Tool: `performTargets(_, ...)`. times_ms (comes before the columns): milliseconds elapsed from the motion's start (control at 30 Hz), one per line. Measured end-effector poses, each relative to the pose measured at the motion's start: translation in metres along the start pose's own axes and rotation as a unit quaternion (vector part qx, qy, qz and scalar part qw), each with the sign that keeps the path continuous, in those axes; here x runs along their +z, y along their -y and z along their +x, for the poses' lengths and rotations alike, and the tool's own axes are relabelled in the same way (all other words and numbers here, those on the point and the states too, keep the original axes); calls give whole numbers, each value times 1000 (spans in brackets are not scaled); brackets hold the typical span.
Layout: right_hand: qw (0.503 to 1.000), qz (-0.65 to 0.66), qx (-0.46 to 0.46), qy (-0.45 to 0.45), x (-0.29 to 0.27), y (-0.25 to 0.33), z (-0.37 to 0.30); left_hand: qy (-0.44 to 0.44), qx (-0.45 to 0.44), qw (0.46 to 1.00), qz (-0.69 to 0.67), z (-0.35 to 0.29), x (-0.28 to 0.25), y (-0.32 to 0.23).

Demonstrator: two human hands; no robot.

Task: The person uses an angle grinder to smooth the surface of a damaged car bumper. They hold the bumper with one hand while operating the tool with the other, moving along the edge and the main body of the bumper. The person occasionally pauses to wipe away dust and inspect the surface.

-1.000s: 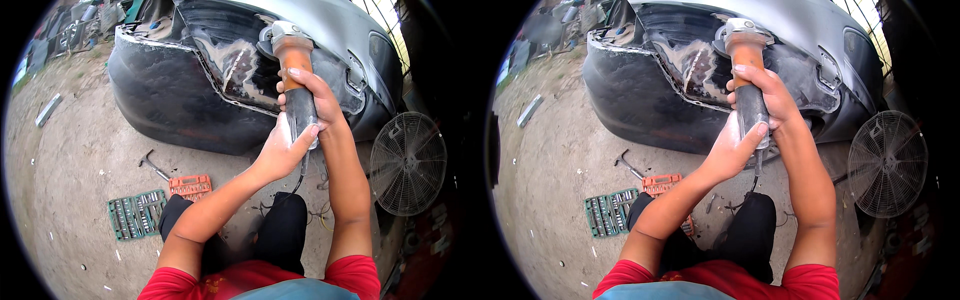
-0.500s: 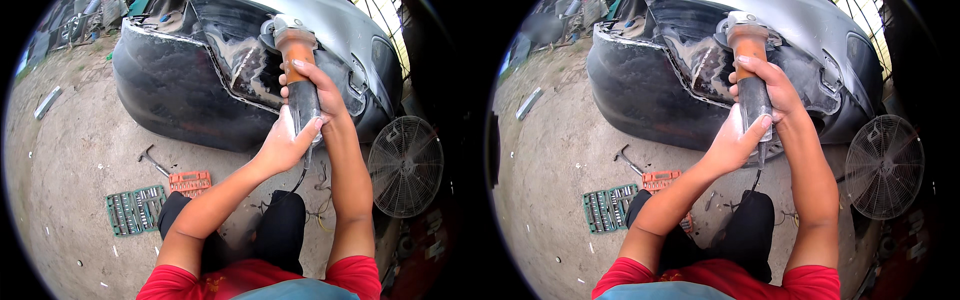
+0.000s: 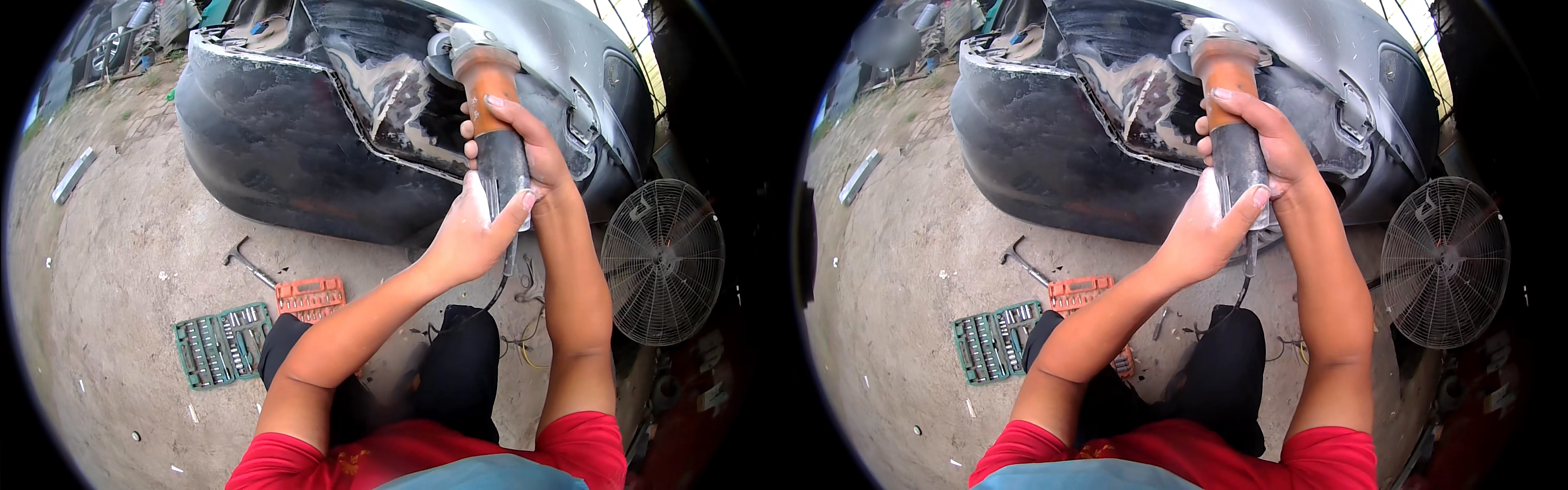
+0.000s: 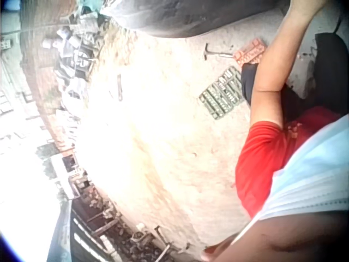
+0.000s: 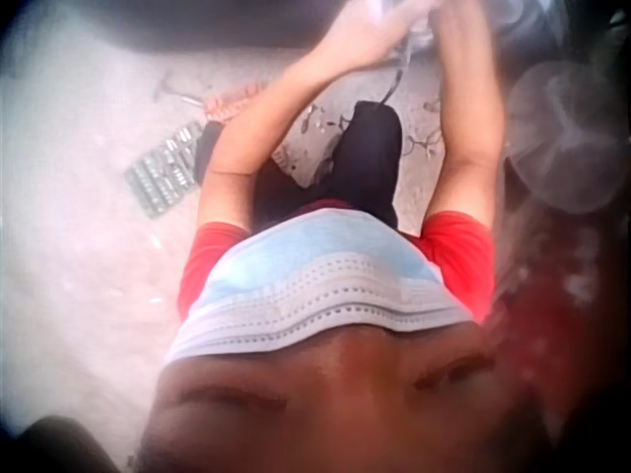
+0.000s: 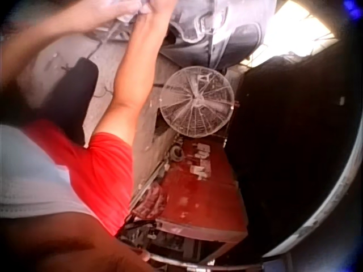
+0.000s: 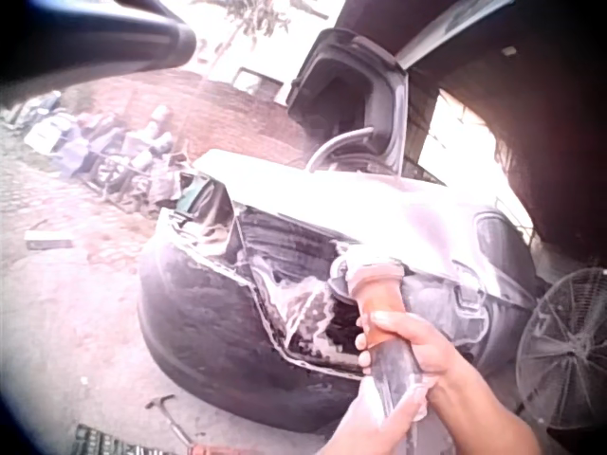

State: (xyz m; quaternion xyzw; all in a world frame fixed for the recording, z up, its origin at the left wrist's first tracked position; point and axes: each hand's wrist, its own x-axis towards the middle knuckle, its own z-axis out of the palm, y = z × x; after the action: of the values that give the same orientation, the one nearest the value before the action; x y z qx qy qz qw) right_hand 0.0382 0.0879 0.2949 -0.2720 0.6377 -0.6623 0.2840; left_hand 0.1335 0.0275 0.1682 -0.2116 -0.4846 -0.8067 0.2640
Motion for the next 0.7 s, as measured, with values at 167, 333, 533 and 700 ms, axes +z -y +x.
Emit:
performTargets(167, 999, 20, 2, -36, -19, -7, -12, 14, -42, 999, 3, -1, 10, 10)
performTargets(333, 999, -36, -10, -7, 4, 1, -2, -27, -7, 1000, 3, -4, 7, 0)
performTargets(533, 999, -48, -17, 2, 2, 4, 0, -19, -35, 999, 11, -1, 7, -1)
performTargets(700, 999, 13, -16, -48, -59, -14, -10, 30, -33, 999, -9, 11, 25, 32)
